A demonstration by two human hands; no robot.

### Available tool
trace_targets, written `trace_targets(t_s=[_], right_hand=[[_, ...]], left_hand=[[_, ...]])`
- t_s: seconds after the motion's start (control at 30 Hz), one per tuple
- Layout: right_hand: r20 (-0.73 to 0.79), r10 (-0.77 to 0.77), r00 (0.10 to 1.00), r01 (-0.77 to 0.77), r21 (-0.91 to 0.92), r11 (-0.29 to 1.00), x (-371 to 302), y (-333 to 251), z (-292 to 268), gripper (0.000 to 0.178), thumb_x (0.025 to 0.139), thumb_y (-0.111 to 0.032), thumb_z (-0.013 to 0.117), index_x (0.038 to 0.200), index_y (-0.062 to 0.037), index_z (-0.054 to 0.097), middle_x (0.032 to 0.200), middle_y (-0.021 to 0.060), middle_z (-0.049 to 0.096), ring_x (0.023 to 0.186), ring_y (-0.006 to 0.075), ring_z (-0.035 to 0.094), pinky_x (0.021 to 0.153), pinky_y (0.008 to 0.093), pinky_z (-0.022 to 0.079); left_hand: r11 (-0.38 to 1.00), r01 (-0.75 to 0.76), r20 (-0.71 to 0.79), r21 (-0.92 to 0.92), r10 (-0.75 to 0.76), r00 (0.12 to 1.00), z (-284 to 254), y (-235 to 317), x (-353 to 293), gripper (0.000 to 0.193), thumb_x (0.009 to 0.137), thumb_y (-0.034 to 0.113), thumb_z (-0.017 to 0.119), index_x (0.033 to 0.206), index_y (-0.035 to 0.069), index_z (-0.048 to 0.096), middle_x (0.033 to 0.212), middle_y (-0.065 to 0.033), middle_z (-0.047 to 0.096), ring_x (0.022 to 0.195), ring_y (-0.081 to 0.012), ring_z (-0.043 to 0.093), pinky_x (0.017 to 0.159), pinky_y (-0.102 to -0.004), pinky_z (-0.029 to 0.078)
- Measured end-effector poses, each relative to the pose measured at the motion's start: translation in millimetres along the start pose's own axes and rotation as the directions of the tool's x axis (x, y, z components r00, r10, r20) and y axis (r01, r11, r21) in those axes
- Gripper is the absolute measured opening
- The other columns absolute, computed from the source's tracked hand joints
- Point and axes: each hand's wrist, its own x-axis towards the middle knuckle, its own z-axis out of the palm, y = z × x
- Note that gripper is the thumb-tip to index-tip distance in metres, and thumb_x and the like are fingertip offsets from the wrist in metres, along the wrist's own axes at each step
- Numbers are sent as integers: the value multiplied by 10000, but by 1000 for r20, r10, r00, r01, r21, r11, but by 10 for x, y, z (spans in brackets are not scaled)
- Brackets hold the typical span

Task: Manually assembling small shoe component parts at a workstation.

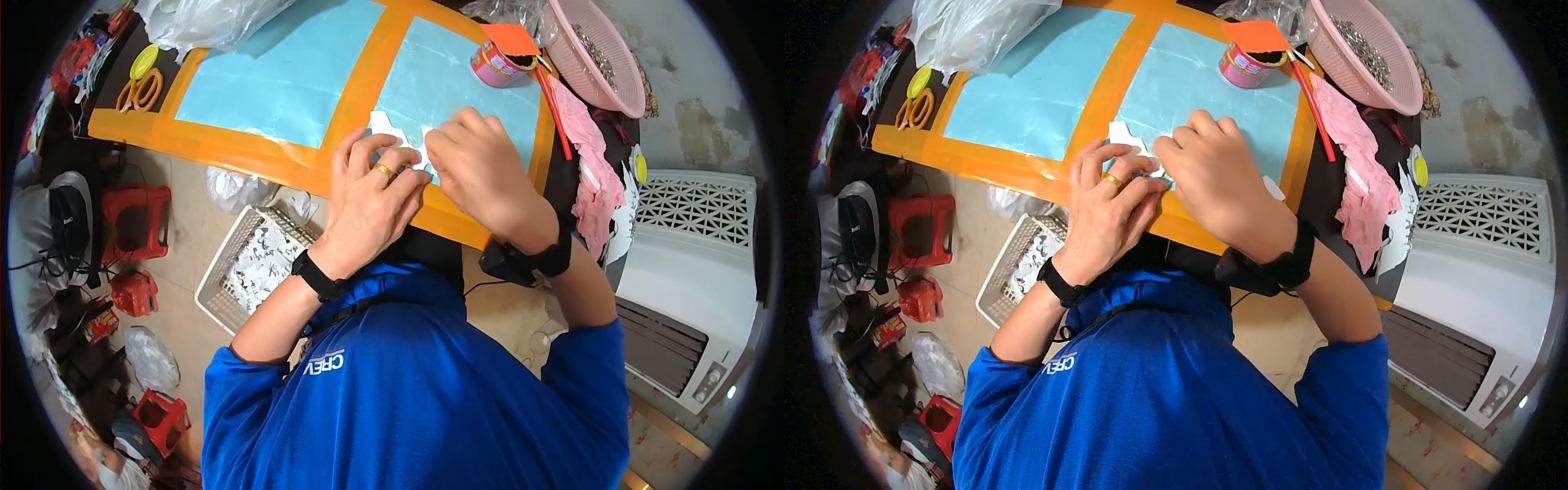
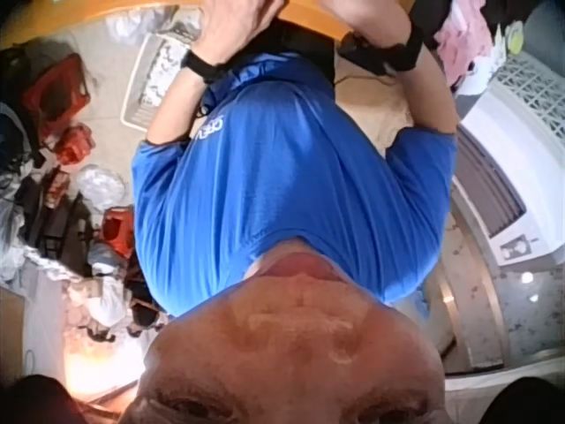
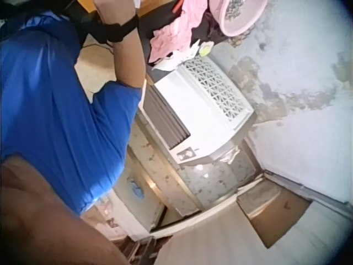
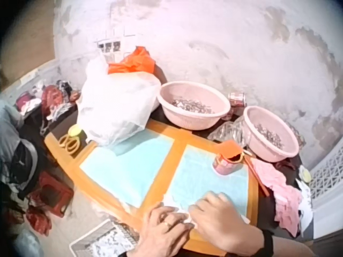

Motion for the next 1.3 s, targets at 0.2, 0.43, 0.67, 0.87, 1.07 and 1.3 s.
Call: trace_targets(t_s=[0.2, 0.43, 0.67, 0.87, 1.07, 1.3], right_hand=[[32, 209, 977, -210, 237, 948, -131, 45, -232, 152, 852, -86, 758, 934, -100, 631, 921, 56, 659, 1006, 307, 620, 875, 451, 476], [-72, 126, 989, -109, 207, 972, -171, 43, -24, 159, 834, -71, 766, 891, -113, 623, 909, 45, 643, 1023, 291, 631, 861, 437, 487], [-32, 90, 995, -83, 190, 978, -146, 89, -26, 174, 804, -46, 749, 872, -110, 603, 890, 51, 638, 974, 287, 620, 851, 433, 487], [-1, 200, 980, -192, 274, 943, -166, 42, -65, 178, 808, -24, 741, 872, -85, 587, 832, 82, 625, 927, 306, 626, 814, 433, 503], [26, 382, 924, -354, 439, 826, -224, 139, -125, 232, 853, -34, 763, 996, -69, 585, 916, 100, 643, 935, 345, 642, 807, 463, 518], [-70, 122, 990, -94, 320, 943, -229, 141, -51, 237, 849, -7, 743, 1011, -86, 589, 926, 71, 642, 956, 312, 659, 794, 439, 536]], left_hand=[[999, 21, 13, -30, -20, 1000, -28, 14, 7, 254, 792, 72, 841, 1025, 129, 758, 1230, -27, 683, 1259, -330, 579, 1164, -571, 428], [999, 19, 7, -34, -19, 1000, -34, 16, 22, 252, 787, 72, 846, 1019, 122, 762, 1235, -36, 681, 1257, -337, 576, 1139, -560, 439], [997, 35, -41, -73, -38, 998, -36, 39, 18, 202, 796, 70, 832, 986, 101, 770, 1230, -51, 658, 1234, -303, 593, 1163, -552, 426], [998, -58, -18, 11, 58, 998, -4, -6, -9, 309, 772, 76, 868, 1063, 124, 778, 1209, -27, 679, 1213, -300, 600, 1135, -530, 463], [991, -112, 30, 74, 110, 993, 14, -31, -43, 387, 790, 105, 868, 1156, 144, 752, 1194, -11, 701, 1211, -249, 628, 1160, -512, 438], [992, -67, 65, 111, 60, 996, -88, 62, -28, 353, 844, 163, 845, 1186, 161, 757, 1198, 5, 712, 1204, -239, 629, 1164, -505, 422]])
